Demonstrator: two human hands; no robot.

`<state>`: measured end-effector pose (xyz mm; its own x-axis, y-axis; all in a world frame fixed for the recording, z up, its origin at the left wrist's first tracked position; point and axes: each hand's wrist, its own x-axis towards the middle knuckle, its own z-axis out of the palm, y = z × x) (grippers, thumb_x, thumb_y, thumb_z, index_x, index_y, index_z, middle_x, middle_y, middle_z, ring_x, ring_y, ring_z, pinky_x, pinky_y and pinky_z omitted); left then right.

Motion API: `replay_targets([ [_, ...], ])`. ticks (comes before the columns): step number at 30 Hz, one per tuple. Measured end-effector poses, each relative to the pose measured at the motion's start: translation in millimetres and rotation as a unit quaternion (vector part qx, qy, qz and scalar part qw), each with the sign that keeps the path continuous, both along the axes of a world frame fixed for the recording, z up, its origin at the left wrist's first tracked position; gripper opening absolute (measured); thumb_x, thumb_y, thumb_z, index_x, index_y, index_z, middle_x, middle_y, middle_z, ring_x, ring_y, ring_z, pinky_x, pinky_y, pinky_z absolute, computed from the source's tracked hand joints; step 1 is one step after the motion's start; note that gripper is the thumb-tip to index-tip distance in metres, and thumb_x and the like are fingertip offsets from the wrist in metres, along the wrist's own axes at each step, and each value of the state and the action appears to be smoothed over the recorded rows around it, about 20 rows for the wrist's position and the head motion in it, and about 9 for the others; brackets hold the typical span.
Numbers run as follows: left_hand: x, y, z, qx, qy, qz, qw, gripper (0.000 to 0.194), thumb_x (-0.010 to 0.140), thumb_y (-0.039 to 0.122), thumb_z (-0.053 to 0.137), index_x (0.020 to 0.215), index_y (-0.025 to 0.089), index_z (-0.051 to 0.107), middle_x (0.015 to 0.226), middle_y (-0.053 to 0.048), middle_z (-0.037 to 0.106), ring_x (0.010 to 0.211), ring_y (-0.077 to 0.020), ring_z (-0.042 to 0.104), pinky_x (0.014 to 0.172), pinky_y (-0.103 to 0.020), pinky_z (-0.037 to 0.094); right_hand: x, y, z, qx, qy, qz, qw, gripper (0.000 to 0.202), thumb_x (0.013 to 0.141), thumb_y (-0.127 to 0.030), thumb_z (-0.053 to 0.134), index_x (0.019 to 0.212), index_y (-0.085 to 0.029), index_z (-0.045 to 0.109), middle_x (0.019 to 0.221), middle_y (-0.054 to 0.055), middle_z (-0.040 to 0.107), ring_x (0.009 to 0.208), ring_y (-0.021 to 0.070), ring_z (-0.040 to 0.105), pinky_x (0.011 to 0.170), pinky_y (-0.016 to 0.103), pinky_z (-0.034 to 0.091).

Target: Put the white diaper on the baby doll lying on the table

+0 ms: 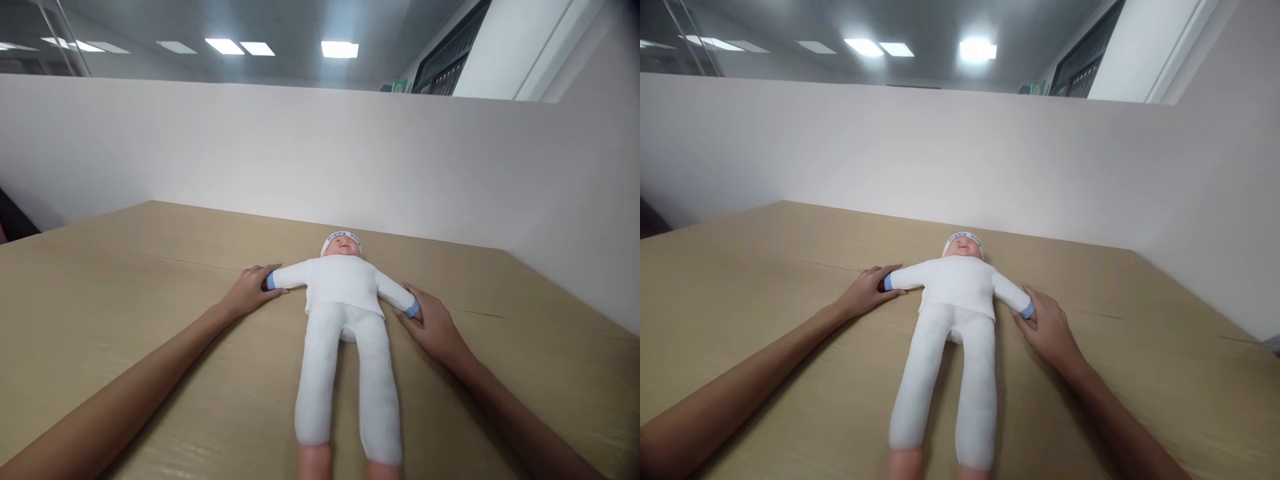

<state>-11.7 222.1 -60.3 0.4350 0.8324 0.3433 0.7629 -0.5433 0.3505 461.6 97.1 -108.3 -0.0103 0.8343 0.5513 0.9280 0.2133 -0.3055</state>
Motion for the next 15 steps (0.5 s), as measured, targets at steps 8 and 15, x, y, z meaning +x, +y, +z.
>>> replay_targets([
  [8, -4, -56, 17.2, 0.009, 0.015, 0.052, 0.998, 0.075, 0.101, 0.056, 0.055, 0.16, 0.01, 0.049, 0.16, -0.025, 0.057, 0.151, -0.0461, 0.046, 0.121, -0.064, 0.039, -73, -103, 46.3, 0.128, 0.038, -0.035, 0.991, 0.058, 0.105, -0.043, 0.057, 0.157, -0.019, 0.05, 0.149, 0.019, 0.066, 0.136, 0.0376, 0.06, 0.117, 0.063, 0.047],
  [15, 18, -281, 13.0, 0.167, -0.277, 0.089, 0.942, 0.042, 0.108, 0.044, 0.056, 0.146, 0.027, 0.058, 0.134, -0.012, 0.071, 0.127, -0.0326, 0.064, 0.112, -0.053, 0.054, -128, -310, -7.9, 0.291, -0.019, 0.178, 0.94, 0.019, 0.101, -0.019, 0.064, 0.109, -0.032, 0.074, 0.084, -0.001, 0.076, 0.077, 0.0174, 0.071, 0.081, 0.031, 0.06],
])
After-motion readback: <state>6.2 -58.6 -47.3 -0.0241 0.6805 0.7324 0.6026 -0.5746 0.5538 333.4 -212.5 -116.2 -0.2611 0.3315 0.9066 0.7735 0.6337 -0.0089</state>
